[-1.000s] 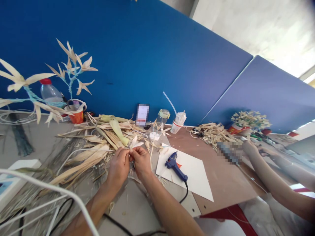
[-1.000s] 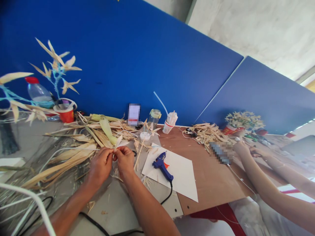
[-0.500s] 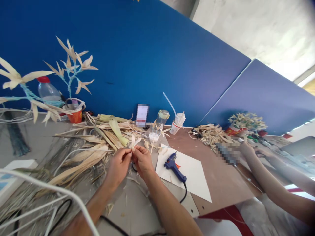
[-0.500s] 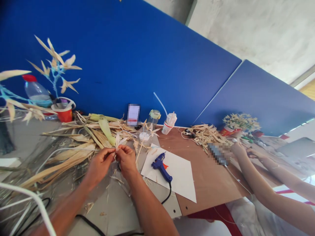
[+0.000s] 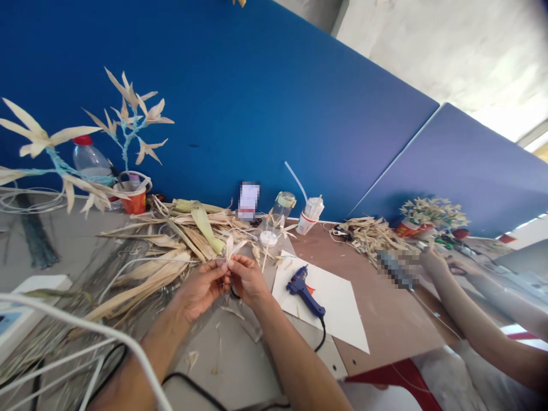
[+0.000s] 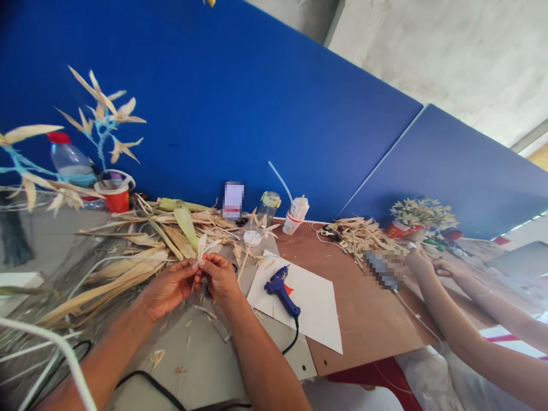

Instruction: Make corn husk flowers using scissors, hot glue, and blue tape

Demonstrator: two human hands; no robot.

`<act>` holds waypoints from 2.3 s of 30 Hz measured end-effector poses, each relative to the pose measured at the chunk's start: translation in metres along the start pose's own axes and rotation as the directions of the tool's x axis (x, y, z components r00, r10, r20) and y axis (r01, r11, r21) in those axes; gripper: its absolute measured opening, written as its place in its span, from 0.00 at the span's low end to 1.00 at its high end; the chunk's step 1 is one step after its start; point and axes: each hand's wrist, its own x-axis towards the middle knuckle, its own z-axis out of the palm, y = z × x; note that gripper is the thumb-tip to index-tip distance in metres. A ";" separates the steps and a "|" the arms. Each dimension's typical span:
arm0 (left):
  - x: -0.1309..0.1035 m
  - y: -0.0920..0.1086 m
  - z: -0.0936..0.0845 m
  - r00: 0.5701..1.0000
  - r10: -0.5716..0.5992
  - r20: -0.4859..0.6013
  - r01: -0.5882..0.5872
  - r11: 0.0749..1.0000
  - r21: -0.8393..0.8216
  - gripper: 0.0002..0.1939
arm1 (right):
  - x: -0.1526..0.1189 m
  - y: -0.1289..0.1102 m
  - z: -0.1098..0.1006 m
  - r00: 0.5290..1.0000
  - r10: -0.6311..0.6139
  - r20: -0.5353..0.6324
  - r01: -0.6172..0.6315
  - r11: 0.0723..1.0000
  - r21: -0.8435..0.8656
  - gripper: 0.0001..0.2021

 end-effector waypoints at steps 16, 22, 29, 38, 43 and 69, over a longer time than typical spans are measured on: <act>-0.001 0.000 0.004 1.000 0.022 0.010 -0.022 1.000 0.004 0.06 | 0.000 -0.003 -0.007 0.992 0.005 0.128 0.000 0.999 -0.036 0.14; -0.002 0.012 -0.002 0.999 0.025 -0.020 -0.026 0.996 -0.080 0.05 | 0.004 -0.017 -0.015 0.998 -0.061 0.010 0.061 0.998 0.033 0.20; 0.002 0.029 -0.017 1.000 0.016 0.021 -0.013 0.991 -0.136 0.06 | 0.018 -0.028 -0.040 0.896 -0.339 -0.286 0.226 0.904 -0.364 0.05; 0.007 0.032 -0.027 1.000 0.009 -0.016 -0.011 0.993 -0.120 0.08 | 0.013 -0.024 -0.043 0.869 -0.482 -0.114 0.101 0.398 -0.912 0.13; 0.010 0.030 -0.029 0.999 0.002 -0.045 -0.007 0.994 -0.113 0.05 | 0.013 -0.013 -0.040 0.876 -0.481 0.032 0.014 -0.042 -0.999 0.20; 0.010 0.021 -0.022 0.993 0.080 -0.086 -0.085 0.994 -0.062 0.03 | 0.011 -0.042 -0.043 0.710 -0.643 -0.289 -0.102 0.313 -0.944 0.09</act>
